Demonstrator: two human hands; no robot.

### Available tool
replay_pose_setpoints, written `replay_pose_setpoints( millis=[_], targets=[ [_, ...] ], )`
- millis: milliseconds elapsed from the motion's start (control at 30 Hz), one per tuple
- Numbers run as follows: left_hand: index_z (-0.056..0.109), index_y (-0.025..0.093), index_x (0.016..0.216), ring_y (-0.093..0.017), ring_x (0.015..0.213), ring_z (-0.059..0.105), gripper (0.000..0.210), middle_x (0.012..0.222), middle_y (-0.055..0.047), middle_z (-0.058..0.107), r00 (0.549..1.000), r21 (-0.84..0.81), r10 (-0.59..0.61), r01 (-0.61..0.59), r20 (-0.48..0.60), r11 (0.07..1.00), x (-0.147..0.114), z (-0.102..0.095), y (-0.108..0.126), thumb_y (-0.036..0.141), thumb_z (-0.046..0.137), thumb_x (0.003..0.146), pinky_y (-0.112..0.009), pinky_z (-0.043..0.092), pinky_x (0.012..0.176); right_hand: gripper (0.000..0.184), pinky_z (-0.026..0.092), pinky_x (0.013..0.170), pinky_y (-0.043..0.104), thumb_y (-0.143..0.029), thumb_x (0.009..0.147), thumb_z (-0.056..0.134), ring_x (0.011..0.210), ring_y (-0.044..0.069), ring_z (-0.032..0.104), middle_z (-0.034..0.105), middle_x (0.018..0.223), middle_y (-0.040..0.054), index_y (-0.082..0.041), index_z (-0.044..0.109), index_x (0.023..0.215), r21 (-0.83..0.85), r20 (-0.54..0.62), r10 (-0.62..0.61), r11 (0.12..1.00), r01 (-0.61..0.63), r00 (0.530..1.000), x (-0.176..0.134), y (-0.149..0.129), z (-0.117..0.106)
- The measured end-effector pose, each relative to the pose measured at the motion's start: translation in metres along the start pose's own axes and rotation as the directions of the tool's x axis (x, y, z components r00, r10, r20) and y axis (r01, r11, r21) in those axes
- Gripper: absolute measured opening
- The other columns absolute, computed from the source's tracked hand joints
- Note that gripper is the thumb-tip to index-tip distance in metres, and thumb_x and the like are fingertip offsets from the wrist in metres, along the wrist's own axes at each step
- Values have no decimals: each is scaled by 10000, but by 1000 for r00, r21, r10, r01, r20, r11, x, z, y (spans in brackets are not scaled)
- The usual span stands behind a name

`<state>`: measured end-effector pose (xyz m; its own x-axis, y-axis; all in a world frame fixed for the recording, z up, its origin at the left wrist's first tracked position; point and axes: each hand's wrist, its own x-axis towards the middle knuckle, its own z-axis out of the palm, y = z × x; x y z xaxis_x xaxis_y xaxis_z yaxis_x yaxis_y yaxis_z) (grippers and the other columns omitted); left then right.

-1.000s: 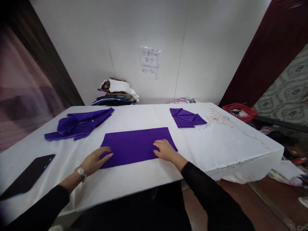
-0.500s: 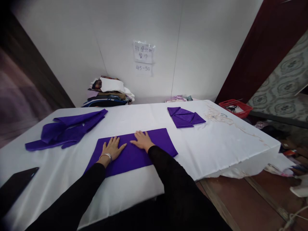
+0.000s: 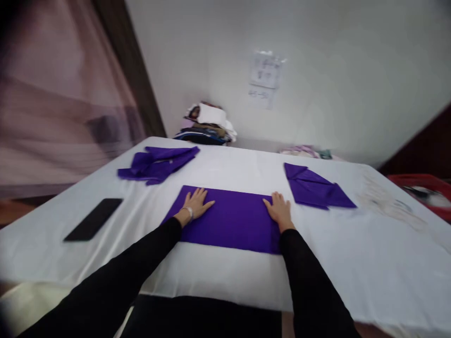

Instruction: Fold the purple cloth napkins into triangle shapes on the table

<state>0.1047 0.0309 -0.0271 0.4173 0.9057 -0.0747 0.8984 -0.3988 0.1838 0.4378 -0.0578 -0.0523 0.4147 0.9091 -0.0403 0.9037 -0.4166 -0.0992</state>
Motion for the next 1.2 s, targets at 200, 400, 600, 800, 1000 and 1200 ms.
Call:
replay_pose_setpoints(
  millis=[200, 400, 600, 800, 1000, 1200],
  targets=[
    [321, 168, 1402, -304, 1381, 109, 807, 1495, -95, 229, 972, -101, 219, -226, -80, 969, 14, 9, 69, 698, 227, 801, -487, 58, 1122, 730, 145, 1074, 517, -594, 870, 145, 1375, 227, 132, 186, 1502, 76, -128, 233, 1425, -37, 4, -20, 999, 20, 1000, 6, 7, 7],
    [289, 258, 1410, -238, 1387, 112, 744, 1501, -2, 227, 997, -109, 68, -72, -37, 991, 31, 13, 38, 686, 239, 803, -440, 47, 1129, 737, 134, 1081, 514, -592, 865, 140, 1376, 220, 129, 176, 1505, 65, -124, 219, 1429, -48, 10, -12, 999, 13, 1000, 3, 7, 5],
    [267, 162, 1412, -275, 1384, 104, 721, 1507, -99, 185, 974, -74, -221, 218, -49, 973, 26, -15, -75, 610, 168, 855, -554, 37, 1087, 741, 134, 1082, 512, -595, 862, 135, 1378, 220, 125, 176, 1505, 60, -127, 224, 1429, -57, 8, -16, 998, 16, 1000, 2, 8, 8],
    [266, 137, 1411, -302, 1384, 84, 729, 1512, -129, 148, 942, -45, -321, 318, -103, 947, -2, -26, -76, 607, 160, 863, -549, 70, 1086, 723, 134, 1071, 532, -579, 869, 159, 1379, 242, 115, 172, 1505, 91, -127, 221, 1431, -31, 54, 20, 999, -19, 998, 8, 2, -4],
    [261, 160, 1415, -261, 1388, 91, 724, 1511, -84, 178, 988, 53, 110, -104, -112, 993, -44, 5, -7, 619, 188, 861, -504, 65, 1105, 712, 46, 1082, 517, -580, 884, 213, 1377, 262, 103, 194, 1495, 130, -108, 247, 1415, 77, -7, -235, 969, 234, 972, -53, -110, -21],
    [280, 121, 1406, -269, 1382, 128, 726, 1497, -109, 214, 997, 92, 56, -51, -58, 995, -42, 15, -1, 593, 207, 860, -514, 122, 1092, 727, 37, 1086, 501, -632, 877, 176, 1379, 253, 105, 202, 1496, 110, -154, 252, 1420, 166, -26, -485, 860, 482, 874, -91, -157, 1]
  ],
)
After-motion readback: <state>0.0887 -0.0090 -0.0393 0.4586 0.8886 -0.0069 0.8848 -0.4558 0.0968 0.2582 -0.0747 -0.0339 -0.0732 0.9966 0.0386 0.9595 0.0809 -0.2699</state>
